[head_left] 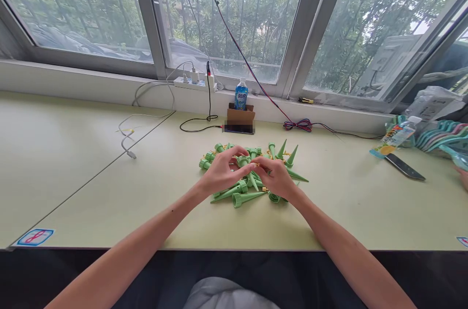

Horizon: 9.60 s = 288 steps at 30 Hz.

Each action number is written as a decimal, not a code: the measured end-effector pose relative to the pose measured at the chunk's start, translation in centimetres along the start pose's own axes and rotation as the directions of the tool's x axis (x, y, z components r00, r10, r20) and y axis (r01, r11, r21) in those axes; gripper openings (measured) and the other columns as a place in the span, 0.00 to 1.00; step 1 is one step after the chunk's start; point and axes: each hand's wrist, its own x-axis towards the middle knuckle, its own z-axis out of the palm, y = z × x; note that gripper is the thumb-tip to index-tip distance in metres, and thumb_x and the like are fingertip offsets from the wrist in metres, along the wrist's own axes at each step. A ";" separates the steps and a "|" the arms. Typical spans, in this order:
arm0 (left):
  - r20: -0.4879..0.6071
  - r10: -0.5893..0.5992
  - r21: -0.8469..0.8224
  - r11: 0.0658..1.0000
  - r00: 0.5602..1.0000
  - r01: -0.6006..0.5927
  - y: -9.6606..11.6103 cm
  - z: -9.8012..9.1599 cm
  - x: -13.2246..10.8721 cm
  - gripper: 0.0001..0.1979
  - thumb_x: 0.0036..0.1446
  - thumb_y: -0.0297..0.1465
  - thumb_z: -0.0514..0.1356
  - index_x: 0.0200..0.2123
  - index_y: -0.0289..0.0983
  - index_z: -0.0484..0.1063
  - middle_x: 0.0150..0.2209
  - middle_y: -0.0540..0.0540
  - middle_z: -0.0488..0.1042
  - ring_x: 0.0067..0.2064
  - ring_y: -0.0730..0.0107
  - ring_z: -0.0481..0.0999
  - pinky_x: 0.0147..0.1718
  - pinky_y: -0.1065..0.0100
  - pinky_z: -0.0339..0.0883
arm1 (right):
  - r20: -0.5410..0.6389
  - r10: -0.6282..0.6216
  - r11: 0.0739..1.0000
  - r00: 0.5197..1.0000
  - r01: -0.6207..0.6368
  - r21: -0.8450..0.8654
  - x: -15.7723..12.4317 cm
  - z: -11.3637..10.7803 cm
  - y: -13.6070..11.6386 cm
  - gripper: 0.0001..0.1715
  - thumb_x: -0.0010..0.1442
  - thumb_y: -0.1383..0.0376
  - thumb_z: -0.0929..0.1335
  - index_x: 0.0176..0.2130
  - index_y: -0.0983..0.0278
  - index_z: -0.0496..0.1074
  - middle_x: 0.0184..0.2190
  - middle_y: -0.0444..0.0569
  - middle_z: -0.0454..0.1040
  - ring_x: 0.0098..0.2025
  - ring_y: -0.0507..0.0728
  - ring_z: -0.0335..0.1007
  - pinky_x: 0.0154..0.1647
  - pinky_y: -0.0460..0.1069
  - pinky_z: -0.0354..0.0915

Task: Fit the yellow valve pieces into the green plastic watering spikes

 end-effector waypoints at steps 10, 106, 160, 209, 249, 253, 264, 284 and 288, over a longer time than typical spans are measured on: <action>-0.003 0.025 0.020 0.999 1.000 -0.025 0.1 0.0 0.0 0.18 0.57 0.45 0.61 0.44 0.38 0.69 0.44 0.45 0.72 0.28 0.73 0.73 0.27 0.68 0.73 | 0.007 -0.004 1.000 1.000 0.004 0.000 0.0 0.1 0.2 0.16 0.66 0.58 0.62 0.39 0.65 0.75 0.20 0.41 0.62 0.21 0.49 0.48 0.22 0.45 0.50; -0.007 0.059 0.037 0.998 0.998 -0.059 -0.8 0.2 0.3 0.15 0.61 0.41 0.58 0.47 0.39 0.68 0.44 0.44 0.73 0.41 0.65 0.76 0.35 0.66 0.74 | 0.059 0.137 0.963 0.989 -0.146 0.227 0.0 0.4 -0.2 0.14 0.67 0.57 0.62 0.33 0.63 0.66 0.16 0.38 0.58 0.17 0.49 0.56 0.19 0.45 0.52; 0.137 -0.274 -0.395 0.866 0.952 0.306 0.6 -0.2 0.6 0.25 0.59 0.55 0.54 0.41 0.37 0.66 0.25 0.46 0.78 0.26 0.65 0.78 0.23 0.69 0.68 | -0.004 0.072 0.973 0.997 -0.070 0.222 -0.1 0.0 -0.7 0.17 0.67 0.53 0.62 0.34 0.63 0.68 0.18 0.39 0.61 0.18 0.48 0.57 0.22 0.45 0.57; -0.039 0.206 0.227 0.955 0.978 -0.192 -0.2 0.6 -0.2 0.26 0.59 0.30 0.62 0.58 0.44 0.57 0.40 0.47 0.73 0.29 0.75 0.76 0.27 0.74 0.69 | 0.022 0.120 0.959 0.993 -0.122 0.256 0.0 -0.3 -0.4 0.17 0.69 0.56 0.61 0.30 0.61 0.61 0.15 0.37 0.58 0.16 0.49 0.57 0.19 0.44 0.56; -0.090 0.247 0.302 0.930 0.965 -0.210 -0.1 0.6 -0.1 0.19 0.57 0.32 0.63 0.50 0.41 0.60 0.41 0.47 0.76 0.25 0.75 0.75 0.25 0.72 0.69 | 0.050 0.140 0.962 0.989 -0.148 0.229 0.0 -0.3 -0.7 0.20 0.68 0.51 0.60 0.31 0.61 0.62 0.15 0.37 0.59 0.16 0.49 0.57 0.20 0.45 0.56; -0.079 0.232 0.301 0.933 0.970 -0.199 -0.1 0.6 -0.1 0.20 0.57 0.30 0.63 0.50 0.41 0.60 0.42 0.48 0.75 0.24 0.77 0.74 0.26 0.73 0.68 | 0.053 0.140 0.960 0.989 -0.149 0.237 0.0 -0.2 -0.6 0.19 0.68 0.52 0.61 0.31 0.61 0.62 0.15 0.37 0.59 0.16 0.49 0.57 0.20 0.45 0.56; -0.053 0.241 0.277 0.936 0.969 -0.217 0.0 0.6 -0.2 0.18 0.57 0.27 0.61 0.48 0.41 0.59 0.42 0.49 0.73 0.23 0.80 0.72 0.26 0.73 0.66 | 0.065 0.144 0.958 0.987 -0.156 0.239 0.0 -0.3 -0.7 0.20 0.68 0.51 0.60 0.31 0.62 0.63 0.15 0.37 0.58 0.16 0.49 0.57 0.20 0.45 0.57; -0.054 0.241 0.274 0.937 0.969 -0.217 0.0 0.6 -0.2 0.16 0.56 0.27 0.61 0.46 0.41 0.60 0.38 0.51 0.74 0.22 0.79 0.71 0.26 0.73 0.65 | 0.086 0.155 0.951 0.984 -0.173 0.257 0.0 -0.3 -0.7 0.18 0.68 0.53 0.61 0.31 0.61 0.62 0.14 0.37 0.59 0.16 0.49 0.58 0.20 0.45 0.58; -0.052 0.242 0.263 0.939 0.969 -0.220 0.0 0.6 -0.2 0.15 0.56 0.27 0.61 0.45 0.41 0.61 0.31 0.54 0.72 0.21 0.79 0.69 0.25 0.74 0.63 | 0.098 0.152 0.952 0.983 -0.173 0.252 0.0 -0.3 -0.7 0.19 0.68 0.52 0.60 0.31 0.61 0.63 0.14 0.37 0.60 0.16 0.50 0.58 0.20 0.45 0.58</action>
